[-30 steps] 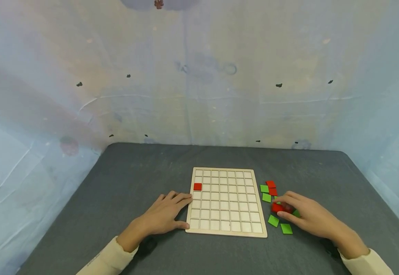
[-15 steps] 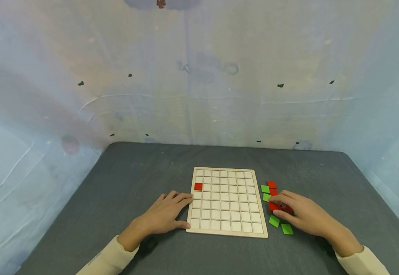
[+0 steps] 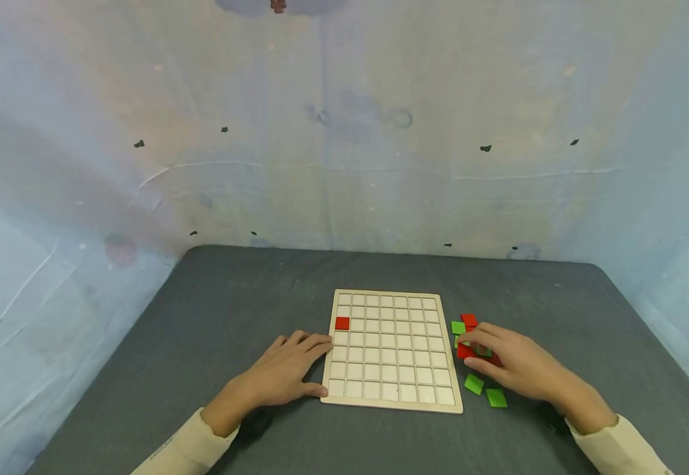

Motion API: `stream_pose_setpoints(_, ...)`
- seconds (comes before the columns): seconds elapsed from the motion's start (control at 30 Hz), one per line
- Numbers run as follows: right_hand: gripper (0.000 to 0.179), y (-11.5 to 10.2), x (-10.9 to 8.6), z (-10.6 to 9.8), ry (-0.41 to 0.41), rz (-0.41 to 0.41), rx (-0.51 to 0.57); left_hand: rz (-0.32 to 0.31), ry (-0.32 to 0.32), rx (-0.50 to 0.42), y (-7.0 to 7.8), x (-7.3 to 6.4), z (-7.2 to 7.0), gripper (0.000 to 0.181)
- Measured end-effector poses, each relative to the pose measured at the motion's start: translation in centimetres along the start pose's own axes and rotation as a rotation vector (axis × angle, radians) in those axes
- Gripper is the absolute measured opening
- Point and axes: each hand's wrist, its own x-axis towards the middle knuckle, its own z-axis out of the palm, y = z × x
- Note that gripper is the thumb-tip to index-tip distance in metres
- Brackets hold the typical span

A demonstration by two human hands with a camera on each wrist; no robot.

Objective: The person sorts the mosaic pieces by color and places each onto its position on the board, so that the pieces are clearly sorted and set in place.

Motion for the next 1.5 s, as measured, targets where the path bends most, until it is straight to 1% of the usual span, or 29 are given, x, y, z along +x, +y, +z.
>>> stream_pose_setpoints(0.17, 0.033, -0.8, 1.5, -1.2, 0.029, -0.025, -0.023, -0.006, 0.004, -0.002, 0.0, -0.2, 0.0, 0.077)
stream_pose_setpoints(0.37, 0.033, -1.7, 2.9, -2.5, 0.03, -0.071, -0.065, 0.007, 0.004, -0.003, 0.2, -0.1, 0.3, 0.077)
stream_pose_setpoints(0.57, 0.031, -2.4, 4.4, -2.9, 0.052, -0.082, -0.075, -0.004, 0.004, 0.005, 0.2, 0.2, 0.2, 0.077)
stream_pose_setpoints(0.7, 0.03, -3.1, 5.3, -2.7, 0.017, -0.069, -0.041, -0.002, 0.001, 0.003, 0.2, 0.2, 0.1, 0.077)
stream_pose_setpoints(0.83, 0.033, -4.0, 6.1, -2.5, -0.02, -0.06, -0.009, 0.004, 0.002, 0.011, 0.3, 0.1, 0.2, 0.077)
stream_pose_setpoints(1.0, 0.036, -4.6, 7.1, -2.4, -0.032, -0.061, 0.013, 0.018, 0.007, 0.021, 0.2, 0.2, 0.1, 0.076)
stream_pose_setpoints(1.13, 0.036, -4.7, 8.1, -2.1, -0.035, -0.061, 0.026, 0.022, 0.007, 0.033, 0.2, 0.4, 0.1, 0.077)
stream_pose_setpoints(1.33, 0.034, -4.7, 9.4, -0.9, -0.061, -0.046, 0.051, 0.026, 0.007, 0.042, 0.3, 0.4, 0.1, 0.076)
stream_pose_setpoints(1.5, 0.034, -4.7, 10.4, 0.5, -0.054, -0.082, 0.064, 0.023, 0.006, 0.039, 0.3, 0.3, 0.1, 0.076)
